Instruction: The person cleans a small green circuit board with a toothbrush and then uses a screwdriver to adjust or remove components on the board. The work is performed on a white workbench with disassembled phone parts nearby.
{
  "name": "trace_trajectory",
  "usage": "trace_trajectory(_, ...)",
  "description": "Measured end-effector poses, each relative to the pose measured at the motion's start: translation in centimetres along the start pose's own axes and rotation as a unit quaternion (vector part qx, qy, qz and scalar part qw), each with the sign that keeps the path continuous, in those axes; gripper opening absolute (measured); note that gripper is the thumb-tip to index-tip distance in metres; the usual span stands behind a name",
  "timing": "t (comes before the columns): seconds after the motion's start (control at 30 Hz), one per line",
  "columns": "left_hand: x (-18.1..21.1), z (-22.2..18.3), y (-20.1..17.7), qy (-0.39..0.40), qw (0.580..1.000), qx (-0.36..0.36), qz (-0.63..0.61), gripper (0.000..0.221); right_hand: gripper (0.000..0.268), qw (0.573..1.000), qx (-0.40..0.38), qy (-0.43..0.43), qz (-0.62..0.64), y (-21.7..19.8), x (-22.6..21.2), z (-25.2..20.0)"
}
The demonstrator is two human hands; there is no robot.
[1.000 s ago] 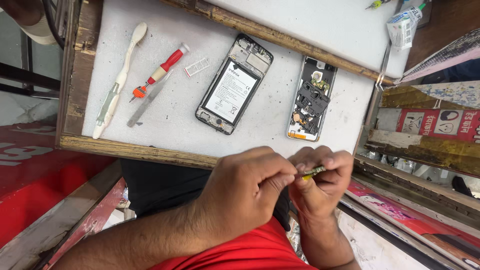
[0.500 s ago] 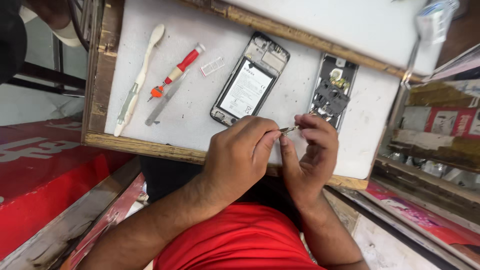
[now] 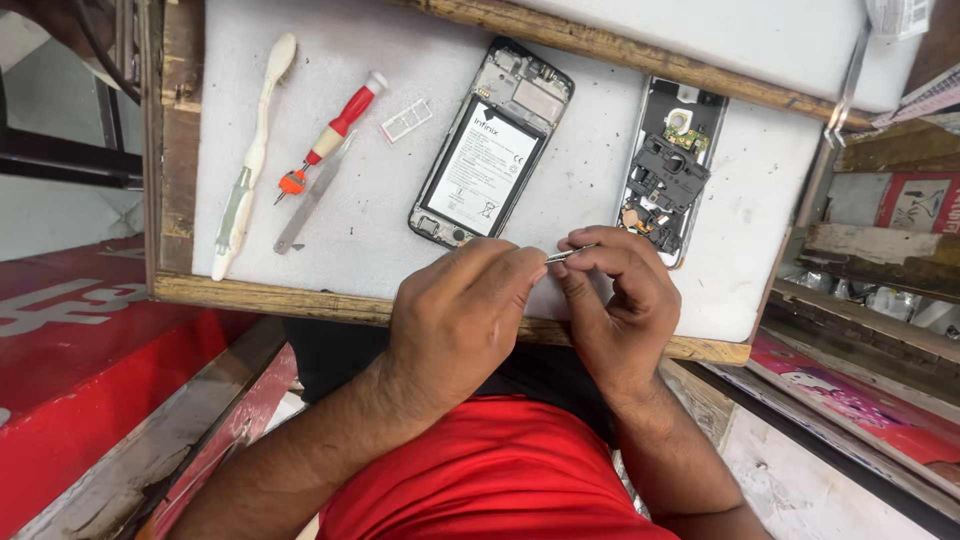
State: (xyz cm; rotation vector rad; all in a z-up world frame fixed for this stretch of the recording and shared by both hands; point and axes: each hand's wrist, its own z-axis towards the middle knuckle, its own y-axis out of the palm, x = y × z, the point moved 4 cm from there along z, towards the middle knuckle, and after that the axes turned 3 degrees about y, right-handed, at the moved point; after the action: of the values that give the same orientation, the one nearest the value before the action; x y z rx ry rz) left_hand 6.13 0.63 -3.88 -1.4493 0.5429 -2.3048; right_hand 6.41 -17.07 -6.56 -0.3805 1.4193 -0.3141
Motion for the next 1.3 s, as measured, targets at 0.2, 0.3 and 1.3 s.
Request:
trace_trajectory(0.2, 0.0, -0.3, 0.6, 0.029, 0.999, 0.001, 0.037, 0.015, 0.019, 1.0, -0.003, -0.007, 0.003, -0.1, 0.1, 0.0)
trace_trajectory(0.3, 0.2, -0.5, 0.7, 0.025, 0.999, -0.004, 0.046, 0.015, 0.018, 1.0, 0.0, 0.007, 0.026, 0.0, 0.3, 0.0)
trace_trajectory(1.3, 0.0, -1.3, 0.9, -0.049, 0.996, 0.002, -0.069, 0.007, 0.01, 0.998, 0.02, 0.028, 0.057, -0.6, 0.5, -0.9)
